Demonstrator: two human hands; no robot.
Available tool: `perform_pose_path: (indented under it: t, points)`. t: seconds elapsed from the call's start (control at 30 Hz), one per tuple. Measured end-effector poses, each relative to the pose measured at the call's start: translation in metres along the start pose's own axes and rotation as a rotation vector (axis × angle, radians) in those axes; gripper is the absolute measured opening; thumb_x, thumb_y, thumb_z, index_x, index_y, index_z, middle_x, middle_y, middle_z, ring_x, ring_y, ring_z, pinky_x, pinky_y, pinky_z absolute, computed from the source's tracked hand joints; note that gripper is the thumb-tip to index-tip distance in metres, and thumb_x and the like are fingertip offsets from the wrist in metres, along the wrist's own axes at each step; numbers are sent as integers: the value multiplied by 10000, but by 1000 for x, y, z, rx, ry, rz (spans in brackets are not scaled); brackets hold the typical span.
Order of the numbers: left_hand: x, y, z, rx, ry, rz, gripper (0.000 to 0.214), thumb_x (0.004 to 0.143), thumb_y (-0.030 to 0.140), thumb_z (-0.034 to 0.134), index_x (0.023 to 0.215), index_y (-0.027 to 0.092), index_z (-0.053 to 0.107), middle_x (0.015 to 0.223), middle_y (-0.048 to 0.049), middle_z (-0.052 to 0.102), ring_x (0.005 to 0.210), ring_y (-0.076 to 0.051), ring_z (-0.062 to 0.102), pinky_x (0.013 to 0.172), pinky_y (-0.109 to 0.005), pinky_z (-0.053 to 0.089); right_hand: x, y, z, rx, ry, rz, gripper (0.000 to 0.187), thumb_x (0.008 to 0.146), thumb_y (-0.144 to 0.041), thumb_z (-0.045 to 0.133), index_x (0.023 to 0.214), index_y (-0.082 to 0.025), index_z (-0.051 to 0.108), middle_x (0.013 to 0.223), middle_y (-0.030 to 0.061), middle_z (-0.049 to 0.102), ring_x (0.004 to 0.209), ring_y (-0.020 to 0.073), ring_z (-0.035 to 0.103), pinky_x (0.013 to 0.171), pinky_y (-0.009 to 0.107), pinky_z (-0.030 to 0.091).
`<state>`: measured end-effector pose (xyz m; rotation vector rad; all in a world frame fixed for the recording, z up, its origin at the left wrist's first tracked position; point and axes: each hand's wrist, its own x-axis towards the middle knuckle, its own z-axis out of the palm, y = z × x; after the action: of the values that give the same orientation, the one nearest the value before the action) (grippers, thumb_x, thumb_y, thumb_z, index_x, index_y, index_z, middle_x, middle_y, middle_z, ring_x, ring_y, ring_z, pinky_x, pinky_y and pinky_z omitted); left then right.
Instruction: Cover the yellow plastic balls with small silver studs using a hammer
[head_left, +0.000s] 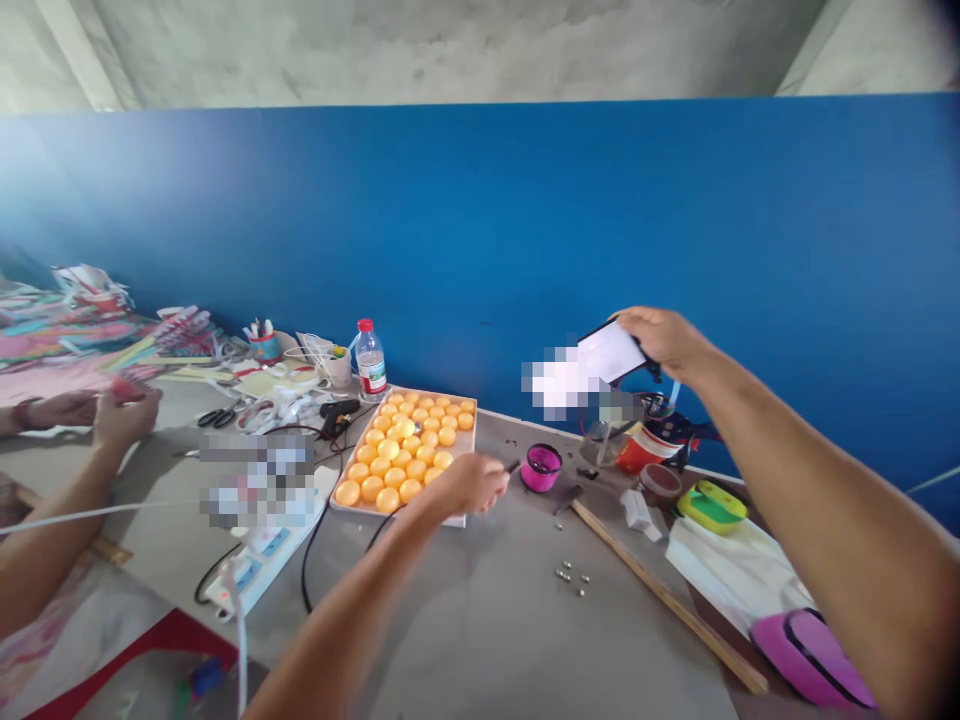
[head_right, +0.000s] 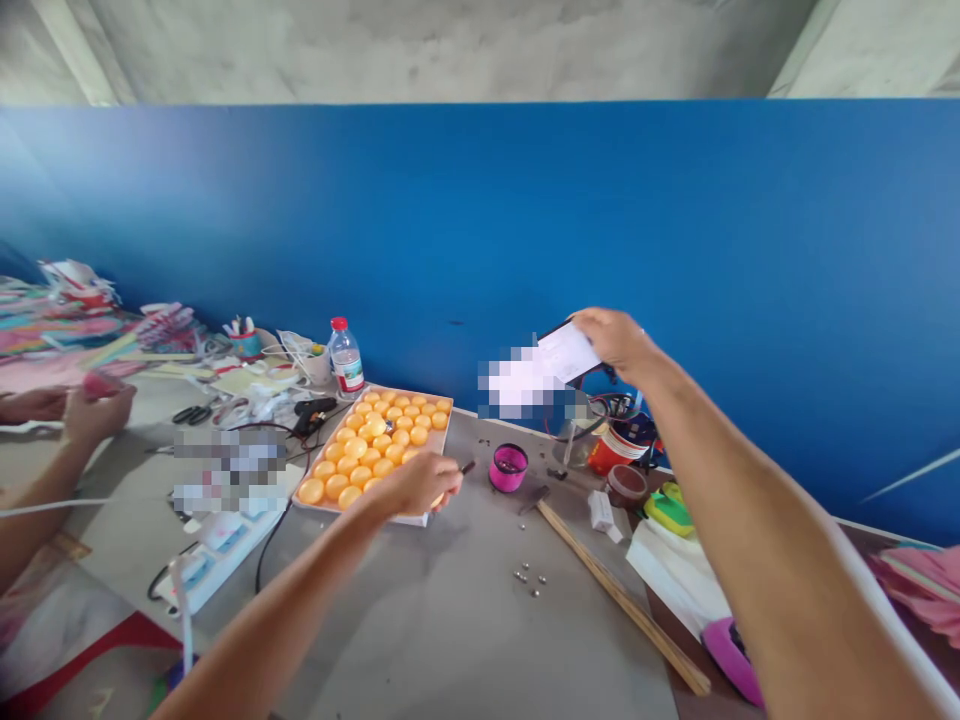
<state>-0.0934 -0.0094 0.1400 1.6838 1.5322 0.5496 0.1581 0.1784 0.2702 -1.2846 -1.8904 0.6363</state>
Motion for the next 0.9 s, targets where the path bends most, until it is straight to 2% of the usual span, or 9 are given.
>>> perform_pose_path:
  t: [0.07, 0.2, 0.27, 0.37, 0.47, 0.57, 0.63, 0.7, 0.9]
  points:
    - [-15, -10, 4, -57, -7, -64, 240, 777, 275, 360, 655, 156, 529, 543, -3, 536, 463, -110, 508, 463, -206, 379, 9, 8, -17, 26, 102, 44, 239, 871, -215, 449, 1032, -119, 597, 813, 80, 654, 534, 91, 523, 506, 206, 389]
    - [-38, -8, 20, -154, -66, -54, 276, 787, 326, 379, 719, 145, 577, 640, -20, 596, 500, -111, 533, 461, -204, 375, 14, 7, -28, -131, 20, -28, 236, 860, -232, 483, 990, -95, 624, 770, 84, 648, 526, 90, 497, 503, 214, 341]
    - [-45, 2, 31, -45, -158, 27, 286, 802, 322, 389, 724, 157, 609, 676, -32, 632, 546, -128, 568, 499, -216, 393, 12, -1, -14, -233, 3, -83, 257, 861, -239, 477, 999, -92, 636, 804, 86, 656, 560, 95, 499, 531, 220, 339]
    - [-54, 14, 47, 326, -85, 112, 280, 816, 285, 402, 721, 174, 641, 718, -80, 667, 681, -200, 623, 604, -274, 432, 14, -8, 22, -414, -36, -171, 225, 841, -240, 489, 923, -138, 672, 783, 52, 670, 604, 120, 523, 562, 219, 345]
    - [-63, 16, 58, 550, -108, 110, 268, 823, 205, 391, 842, 151, 654, 854, -148, 679, 763, -246, 643, 663, -324, 459, 21, -5, 58, -540, -86, -277, 242, 844, -272, 462, 941, -197, 671, 841, 31, 684, 689, 149, 563, 580, 215, 359]
    - [-72, 13, 62, 561, -123, 159, 260, 824, 181, 396, 878, 156, 649, 849, -140, 670, 775, -240, 642, 668, -315, 468, 28, 6, 88, -634, -167, -276, 285, 863, -300, 423, 1010, -211, 650, 935, 51, 689, 771, 170, 584, 615, 228, 369]
    - [-75, 12, 62, 541, -157, 131, 258, 827, 181, 396, 883, 158, 647, 871, -132, 662, 777, -237, 640, 650, -306, 470, 30, 13, 105, -703, -221, -256, 300, 871, -308, 405, 1033, -216, 640, 981, 60, 686, 833, 184, 593, 642, 236, 374]
    - [-73, 11, 63, 513, -117, 102, 264, 840, 197, 386, 902, 161, 640, 895, -122, 656, 744, -225, 638, 636, -305, 473, 30, 20, 120, -768, -269, -241, 316, 882, -309, 378, 1051, -222, 630, 1002, 61, 685, 861, 191, 599, 653, 244, 375]
    - [-55, 0, 79, 497, -123, 88, 271, 853, 183, 364, 939, 168, 620, 960, -108, 631, 802, -215, 627, 675, -303, 479, 32, 33, 147, -817, -322, -230, 319, 887, -304, 370, 1077, -239, 619, 1056, 62, 676, 888, 201, 609, 684, 265, 376]
